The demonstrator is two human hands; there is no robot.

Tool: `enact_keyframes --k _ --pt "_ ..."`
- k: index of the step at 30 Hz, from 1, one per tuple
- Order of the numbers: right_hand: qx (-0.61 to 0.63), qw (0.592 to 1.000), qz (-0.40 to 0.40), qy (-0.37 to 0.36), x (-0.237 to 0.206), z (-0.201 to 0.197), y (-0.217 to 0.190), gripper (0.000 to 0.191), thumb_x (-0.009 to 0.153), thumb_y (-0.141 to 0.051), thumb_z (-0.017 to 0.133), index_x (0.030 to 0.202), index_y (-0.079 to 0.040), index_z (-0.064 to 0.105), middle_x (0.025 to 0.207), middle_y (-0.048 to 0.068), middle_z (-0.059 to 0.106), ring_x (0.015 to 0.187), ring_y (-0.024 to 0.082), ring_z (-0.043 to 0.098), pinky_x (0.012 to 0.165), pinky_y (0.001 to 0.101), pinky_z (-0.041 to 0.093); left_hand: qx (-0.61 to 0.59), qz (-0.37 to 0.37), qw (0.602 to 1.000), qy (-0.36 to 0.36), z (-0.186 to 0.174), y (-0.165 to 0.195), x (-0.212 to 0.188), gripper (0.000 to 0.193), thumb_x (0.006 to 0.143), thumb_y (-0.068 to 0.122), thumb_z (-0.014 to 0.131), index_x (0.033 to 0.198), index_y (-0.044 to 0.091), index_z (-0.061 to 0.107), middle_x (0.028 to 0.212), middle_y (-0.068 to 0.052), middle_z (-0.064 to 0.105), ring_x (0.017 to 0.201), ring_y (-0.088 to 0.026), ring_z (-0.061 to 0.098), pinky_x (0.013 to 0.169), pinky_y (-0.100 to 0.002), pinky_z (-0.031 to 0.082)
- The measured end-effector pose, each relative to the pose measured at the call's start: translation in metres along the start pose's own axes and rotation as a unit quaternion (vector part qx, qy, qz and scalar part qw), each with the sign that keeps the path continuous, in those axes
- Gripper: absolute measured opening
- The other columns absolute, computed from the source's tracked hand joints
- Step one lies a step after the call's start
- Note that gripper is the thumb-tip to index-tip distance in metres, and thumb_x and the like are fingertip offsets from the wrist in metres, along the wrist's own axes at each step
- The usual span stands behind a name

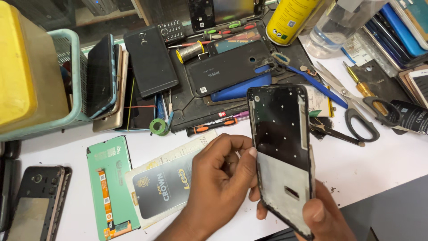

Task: The person applies adhesive tape to the edges of a green smartphone LCD panel, then inspects a black phone chassis. The person uses scissors to trim the tape and handles both the LCD and chassis with both hands.

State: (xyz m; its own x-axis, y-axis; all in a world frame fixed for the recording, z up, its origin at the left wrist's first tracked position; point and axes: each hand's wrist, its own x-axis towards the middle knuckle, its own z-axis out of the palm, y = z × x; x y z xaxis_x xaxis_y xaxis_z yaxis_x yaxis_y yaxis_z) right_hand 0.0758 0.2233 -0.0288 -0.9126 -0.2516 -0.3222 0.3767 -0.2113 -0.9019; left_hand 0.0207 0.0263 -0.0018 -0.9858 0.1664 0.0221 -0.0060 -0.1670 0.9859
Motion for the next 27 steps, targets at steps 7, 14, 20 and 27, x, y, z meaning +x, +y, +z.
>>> enact_keyframes --k 7,14,20,27 --pt "0.003 1.0 -0.019 0.018 -0.004 0.019 0.014 0.13 0.067 -0.089 0.068 0.146 0.01 0.039 0.109 0.028 0.065 0.095 0.033 0.069 0.084 0.045 0.054 0.053 -0.026 0.996 0.064 0.008 0.008 -0.004 0.017 0.101 0.012 0.055 0.091 -0.001 0.058 0.056 0.0 0.053 0.035 -0.005 0.052 0.028 -0.024 0.041" --pt "0.058 0.997 -0.038 -0.019 0.005 0.028 0.003 0.129 0.071 -0.089 0.066 0.148 0.01 0.038 0.109 0.03 0.066 0.087 0.034 0.068 0.074 0.0474 0.057 -0.085 -0.103 0.991 0.021 0.001 0.003 -0.003 0.027 0.107 0.021 0.051 0.092 -0.001 0.056 0.052 0.0 0.046 0.037 -0.005 0.044 0.031 -0.024 0.036" --pt "0.077 0.996 -0.04 0.016 0.008 0.032 -0.006 0.125 0.073 -0.085 0.069 0.149 0.009 0.04 0.108 0.03 0.064 0.093 0.033 0.067 0.072 0.0486 0.058 -0.119 -0.114 0.986 -0.019 -0.002 0.003 0.0 0.018 0.106 0.015 0.051 0.102 -0.002 0.056 0.058 0.001 0.049 0.045 -0.004 0.046 0.04 -0.023 0.041" --pt "0.072 0.997 -0.014 0.039 0.003 0.025 0.002 0.125 0.071 -0.086 0.069 0.15 0.007 0.041 0.105 0.031 0.066 0.084 0.037 0.069 0.074 0.0481 0.057 -0.003 -0.064 0.998 0.012 0.003 0.01 -0.002 0.014 0.103 0.011 0.05 0.101 -0.002 0.057 0.066 0.004 0.055 0.045 -0.003 0.051 0.039 -0.022 0.042"
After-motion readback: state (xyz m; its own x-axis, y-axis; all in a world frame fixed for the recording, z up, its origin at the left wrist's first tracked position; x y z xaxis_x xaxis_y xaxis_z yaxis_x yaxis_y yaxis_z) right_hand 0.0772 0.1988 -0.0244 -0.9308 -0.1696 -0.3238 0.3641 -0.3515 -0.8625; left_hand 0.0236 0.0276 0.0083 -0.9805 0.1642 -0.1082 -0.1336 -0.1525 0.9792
